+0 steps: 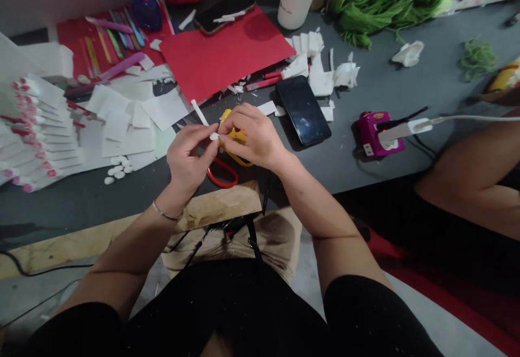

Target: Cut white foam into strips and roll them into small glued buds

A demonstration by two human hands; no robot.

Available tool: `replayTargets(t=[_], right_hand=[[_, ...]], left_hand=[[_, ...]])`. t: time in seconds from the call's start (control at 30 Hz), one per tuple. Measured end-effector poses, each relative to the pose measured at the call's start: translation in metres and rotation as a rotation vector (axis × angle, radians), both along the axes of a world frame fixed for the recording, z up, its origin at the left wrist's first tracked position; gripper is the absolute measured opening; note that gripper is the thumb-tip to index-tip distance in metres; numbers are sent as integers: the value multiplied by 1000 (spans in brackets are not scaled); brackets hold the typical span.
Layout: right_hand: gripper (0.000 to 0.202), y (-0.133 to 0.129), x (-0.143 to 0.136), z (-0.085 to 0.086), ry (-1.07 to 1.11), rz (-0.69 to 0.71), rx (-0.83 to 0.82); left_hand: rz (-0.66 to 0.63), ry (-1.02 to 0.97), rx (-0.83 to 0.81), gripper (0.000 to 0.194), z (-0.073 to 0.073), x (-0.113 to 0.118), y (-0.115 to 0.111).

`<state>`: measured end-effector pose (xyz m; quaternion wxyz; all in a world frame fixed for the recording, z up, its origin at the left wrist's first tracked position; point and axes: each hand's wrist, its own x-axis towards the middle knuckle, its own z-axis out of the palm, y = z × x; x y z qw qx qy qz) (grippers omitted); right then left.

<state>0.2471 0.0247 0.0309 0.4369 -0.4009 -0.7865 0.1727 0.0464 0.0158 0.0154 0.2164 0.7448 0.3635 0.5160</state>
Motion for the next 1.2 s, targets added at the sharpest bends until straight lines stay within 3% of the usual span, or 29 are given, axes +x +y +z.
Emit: replayTargets(t=[0.2,0.57,0.77,0.9,1.2], right_hand=[[13,-1,-6,-8,-17,-70,151],[19,-2,-5,-12,-11,20,93],[18,-3,-1,-7,19,-86,19],[17,-2,0,-6,9,-67,58],[16,-1,-8,-9,40,50,105]], left_hand=[[38,43,-69,24,3,-1,-2],[19,-116,-175,32,-2,-6,4],[-67,-306,-469,44,-7,-3,7],[-156,-440,-682,54,-9,-2,12],[-250,-545,-850,52,-11,-5,15]])
